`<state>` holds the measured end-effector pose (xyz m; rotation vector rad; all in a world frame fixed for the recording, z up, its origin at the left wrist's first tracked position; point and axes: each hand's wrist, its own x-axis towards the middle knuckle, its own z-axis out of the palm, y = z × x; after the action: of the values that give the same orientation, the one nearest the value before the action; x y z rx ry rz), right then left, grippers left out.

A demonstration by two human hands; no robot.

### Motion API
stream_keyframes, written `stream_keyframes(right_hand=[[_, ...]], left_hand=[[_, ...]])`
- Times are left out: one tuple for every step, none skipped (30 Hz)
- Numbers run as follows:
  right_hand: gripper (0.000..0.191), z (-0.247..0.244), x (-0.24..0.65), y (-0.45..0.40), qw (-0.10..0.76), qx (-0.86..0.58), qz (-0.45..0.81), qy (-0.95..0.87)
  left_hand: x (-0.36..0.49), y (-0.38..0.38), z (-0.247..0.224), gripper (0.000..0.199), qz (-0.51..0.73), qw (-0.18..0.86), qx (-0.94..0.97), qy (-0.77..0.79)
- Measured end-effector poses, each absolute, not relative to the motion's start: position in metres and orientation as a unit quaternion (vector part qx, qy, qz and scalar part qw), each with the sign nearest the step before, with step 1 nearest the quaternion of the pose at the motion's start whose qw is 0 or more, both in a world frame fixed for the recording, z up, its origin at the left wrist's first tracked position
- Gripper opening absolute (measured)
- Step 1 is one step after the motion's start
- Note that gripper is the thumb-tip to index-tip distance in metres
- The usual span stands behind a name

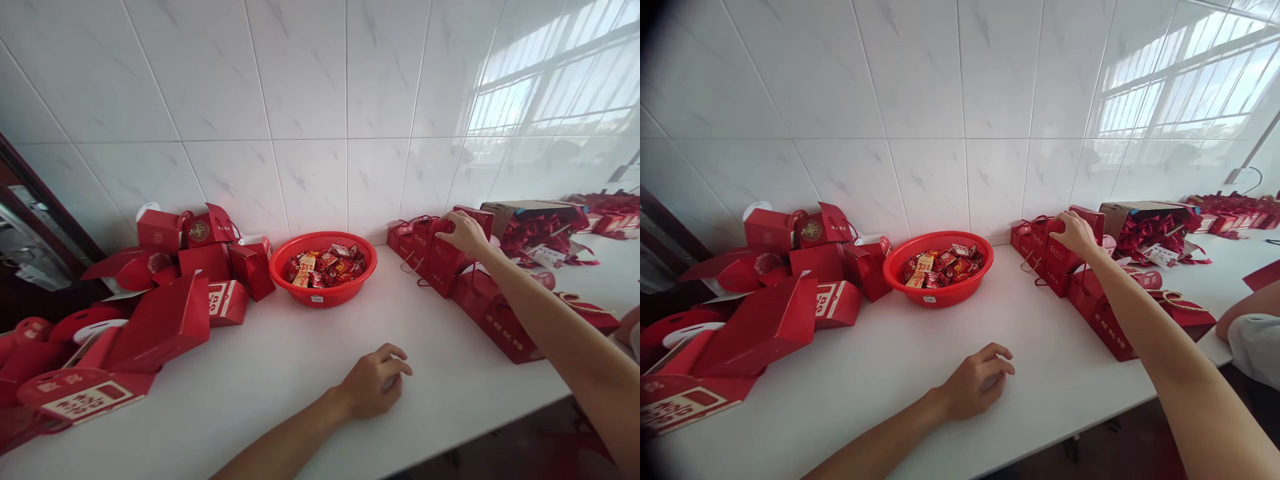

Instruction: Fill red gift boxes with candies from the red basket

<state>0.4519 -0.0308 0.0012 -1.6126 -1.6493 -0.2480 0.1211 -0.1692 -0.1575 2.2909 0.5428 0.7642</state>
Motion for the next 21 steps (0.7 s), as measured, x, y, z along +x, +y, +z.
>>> stream_keyframes(right_hand=[[0.021, 0.001, 0.452, -0.031, 0.399, -0.634, -0.099, -0.655], [0.022, 0.001, 0.451, -0.030, 0.396, -0.632, -0.103, -0.658], [0.023, 0.000, 0.450, -0.030, 0.391, -0.633, -0.109, -0.659], [0.024, -0.001, 0.450, -0.029, 0.386, -0.637, -0.119, -0.657], [0.025, -0.002, 0.450, -0.028, 0.380, -0.642, -0.131, -0.653], [0.026, -0.003, 0.451, -0.027, 0.377, -0.648, -0.146, -0.646], [0.026, -0.004, 0.453, -0.026, 0.379, -0.648, -0.160, -0.641], [0.025, -0.005, 0.455, -0.026, 0.385, -0.642, -0.172, -0.640], [0.024, -0.005, 0.458, -0.025, 0.394, -0.632, -0.184, -0.642], [0.024, -0.005, 0.461, -0.024, 0.403, -0.620, -0.196, -0.644], [0.025, -0.004, 0.463, -0.024, 0.410, -0.606, -0.210, -0.648], [0.028, -0.003, 0.465, -0.024, 0.415, -0.591, -0.228, -0.653], [0.033, -0.002, 0.466, -0.024, 0.420, -0.574, -0.248, -0.658], [0.038, 0.001, 0.465, -0.025, 0.426, -0.558, -0.268, -0.659], [0.041, 0.003, 0.462, -0.027, 0.433, -0.545, -0.286, -0.658], [0.043, 0.006, 0.457, -0.030, 0.439, -0.537, -0.299, -0.655], [0.041, 0.009, 0.449, -0.034, 0.443, -0.534, -0.304, -0.653], [0.036, 0.013, 0.438, -0.038, 0.443, -0.534, -0.300, -0.655], [0.029, 0.015, 0.424, -0.043, 0.439, -0.531, -0.288, -0.665], [0.024, 0.016, 0.408, -0.048, 0.432, -0.521, -0.271, -0.684], [0.020, 0.016, 0.391, -0.054, 0.429, -0.503, -0.253, -0.706]], left_hand=[[0.121, -0.169, -0.158, 0.028, 0.293, 0.326, 0.874, 0.207], [0.121, -0.169, -0.158, 0.028, 0.296, 0.326, 0.874, 0.207], [0.121, -0.169, -0.158, 0.027, 0.296, 0.327, 0.873, 0.207], [0.122, -0.169, -0.159, 0.027, 0.295, 0.330, 0.873, 0.206], [0.122, -0.169, -0.159, 0.027, 0.292, 0.333, 0.873, 0.205], [0.122, -0.169, -0.159, 0.026, 0.290, 0.334, 0.873, 0.205], [0.122, -0.168, -0.158, 0.026, 0.290, 0.333, 0.873, 0.206], [0.121, -0.167, -0.157, 0.025, 0.294, 0.330, 0.873, 0.206], [0.121, -0.166, -0.155, 0.025, 0.301, 0.325, 0.872, 0.206], [0.119, -0.165, -0.152, 0.024, 0.313, 0.319, 0.871, 0.205], [0.117, -0.163, -0.147, 0.023, 0.328, 0.312, 0.869, 0.201], [0.114, -0.161, -0.140, 0.022, 0.344, 0.304, 0.866, 0.196], [0.109, -0.159, -0.131, 0.021, 0.360, 0.294, 0.864, 0.192], [0.102, -0.157, -0.120, 0.020, 0.377, 0.281, 0.862, 0.190], [0.093, -0.155, -0.107, 0.019, 0.393, 0.263, 0.860, 0.192], [0.082, -0.153, -0.093, 0.018, 0.411, 0.241, 0.855, 0.202], [0.068, -0.150, -0.079, 0.017, 0.427, 0.215, 0.851, 0.220], [0.052, -0.147, -0.065, 0.016, 0.447, 0.193, 0.839, 0.242], [0.033, -0.143, -0.051, 0.017, 0.467, 0.170, 0.823, 0.274], [0.013, -0.139, -0.040, 0.017, 0.485, 0.145, 0.804, 0.312], [-0.008, -0.135, -0.029, 0.017, 0.504, 0.120, 0.779, 0.353]])
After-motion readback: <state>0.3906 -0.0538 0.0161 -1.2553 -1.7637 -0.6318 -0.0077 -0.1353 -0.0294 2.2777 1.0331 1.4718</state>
